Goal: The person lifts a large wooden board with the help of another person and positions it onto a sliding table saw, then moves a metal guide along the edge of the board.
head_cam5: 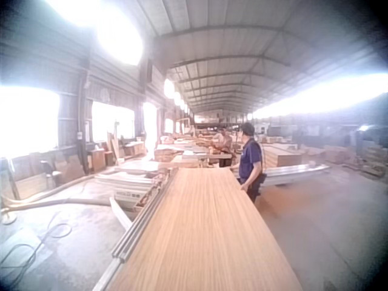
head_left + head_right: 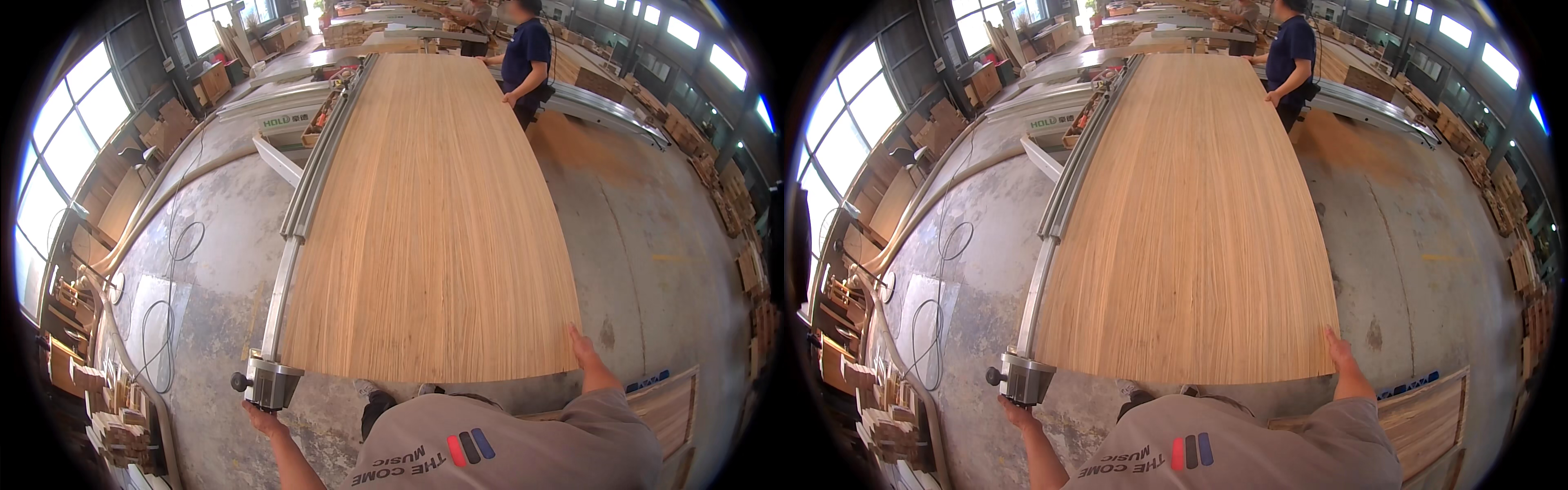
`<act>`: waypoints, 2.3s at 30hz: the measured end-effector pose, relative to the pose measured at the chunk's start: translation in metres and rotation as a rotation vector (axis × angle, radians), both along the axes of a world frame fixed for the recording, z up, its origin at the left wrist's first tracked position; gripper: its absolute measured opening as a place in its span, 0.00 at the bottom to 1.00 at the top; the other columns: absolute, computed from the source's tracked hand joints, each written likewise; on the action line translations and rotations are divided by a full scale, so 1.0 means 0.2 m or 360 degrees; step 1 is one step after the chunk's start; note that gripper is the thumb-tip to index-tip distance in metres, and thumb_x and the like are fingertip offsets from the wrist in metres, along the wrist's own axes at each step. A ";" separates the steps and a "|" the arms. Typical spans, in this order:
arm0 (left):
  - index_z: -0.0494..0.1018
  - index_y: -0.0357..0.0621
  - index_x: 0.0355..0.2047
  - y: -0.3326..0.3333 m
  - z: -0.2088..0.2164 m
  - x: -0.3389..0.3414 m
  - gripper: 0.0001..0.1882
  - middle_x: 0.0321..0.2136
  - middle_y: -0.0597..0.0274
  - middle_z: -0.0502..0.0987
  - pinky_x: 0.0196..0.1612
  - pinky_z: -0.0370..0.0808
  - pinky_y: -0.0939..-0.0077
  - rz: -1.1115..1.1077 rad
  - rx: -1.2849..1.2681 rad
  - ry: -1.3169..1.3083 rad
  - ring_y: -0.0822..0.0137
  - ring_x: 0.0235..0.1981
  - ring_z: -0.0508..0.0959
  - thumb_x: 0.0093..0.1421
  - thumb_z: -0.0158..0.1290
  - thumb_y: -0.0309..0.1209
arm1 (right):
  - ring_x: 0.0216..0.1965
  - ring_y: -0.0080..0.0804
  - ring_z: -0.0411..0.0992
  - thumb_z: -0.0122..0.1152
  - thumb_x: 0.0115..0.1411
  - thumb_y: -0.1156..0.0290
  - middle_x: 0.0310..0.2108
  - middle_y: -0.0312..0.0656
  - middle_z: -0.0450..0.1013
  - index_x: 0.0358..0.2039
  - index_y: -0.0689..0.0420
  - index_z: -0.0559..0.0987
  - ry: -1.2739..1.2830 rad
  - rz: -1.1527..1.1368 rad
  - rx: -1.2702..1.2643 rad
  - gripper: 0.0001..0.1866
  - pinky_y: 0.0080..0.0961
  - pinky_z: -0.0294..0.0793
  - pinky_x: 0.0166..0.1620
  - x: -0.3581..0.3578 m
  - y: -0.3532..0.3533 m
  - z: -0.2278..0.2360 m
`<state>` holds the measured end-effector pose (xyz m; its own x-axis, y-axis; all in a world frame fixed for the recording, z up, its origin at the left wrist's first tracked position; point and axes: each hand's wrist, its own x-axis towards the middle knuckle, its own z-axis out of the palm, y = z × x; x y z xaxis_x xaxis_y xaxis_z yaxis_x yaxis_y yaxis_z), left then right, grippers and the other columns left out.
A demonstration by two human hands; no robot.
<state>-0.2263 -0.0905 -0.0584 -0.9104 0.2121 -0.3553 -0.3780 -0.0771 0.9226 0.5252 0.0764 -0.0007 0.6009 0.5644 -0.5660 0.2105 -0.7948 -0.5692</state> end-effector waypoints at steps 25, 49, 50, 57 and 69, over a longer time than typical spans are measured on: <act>0.63 0.38 0.55 -0.01 -0.04 -0.02 0.35 0.48 0.54 0.70 0.44 0.72 0.67 -0.0028 0.0092 0.0005 0.60 0.45 0.73 0.61 0.40 0.57 | 0.57 0.45 0.60 0.52 0.51 0.34 0.57 0.56 0.60 0.57 0.74 0.59 0.0016 0.0082 0.0063 0.52 0.36 0.58 0.57 0.07 -0.01 -0.07; 0.65 0.38 0.52 0.00 -0.01 0.00 0.35 0.44 0.56 0.72 0.39 0.74 0.68 0.0000 0.0017 0.0029 0.62 0.42 0.75 0.60 0.42 0.59 | 0.56 0.45 0.62 0.54 0.51 0.36 0.54 0.57 0.63 0.55 0.75 0.62 -0.0030 0.0081 0.0088 0.50 0.36 0.60 0.56 0.07 -0.01 -0.07; 0.65 0.38 0.52 0.00 -0.01 0.00 0.35 0.44 0.56 0.72 0.40 0.74 0.68 -0.0004 0.0019 0.0024 0.61 0.42 0.75 0.60 0.42 0.59 | 0.56 0.45 0.62 0.54 0.51 0.36 0.54 0.57 0.63 0.54 0.75 0.62 -0.0028 0.0085 0.0088 0.50 0.36 0.60 0.56 0.07 -0.01 -0.07; 0.65 0.38 0.52 0.00 -0.02 -0.01 0.35 0.46 0.54 0.72 0.42 0.73 0.67 -0.0005 0.0043 0.0016 0.61 0.43 0.75 0.60 0.42 0.58 | 0.56 0.45 0.62 0.54 0.52 0.36 0.55 0.57 0.62 0.55 0.75 0.61 0.0025 0.0057 0.0086 0.50 0.36 0.59 0.56 0.07 -0.01 -0.06; 0.62 0.38 0.55 -0.01 -0.05 -0.03 0.36 0.48 0.54 0.70 0.45 0.72 0.66 -0.0039 0.0037 0.0004 0.60 0.46 0.73 0.61 0.40 0.58 | 0.58 0.46 0.59 0.53 0.53 0.37 0.57 0.57 0.60 0.57 0.74 0.59 0.0027 0.0053 0.0051 0.50 0.37 0.57 0.58 0.05 -0.01 -0.04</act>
<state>-0.2313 -0.0928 -0.0678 -0.9058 0.2426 -0.3474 -0.3774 -0.0892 0.9217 0.5348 0.0740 -0.0090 0.5719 0.6019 -0.5574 0.2263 -0.7689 -0.5980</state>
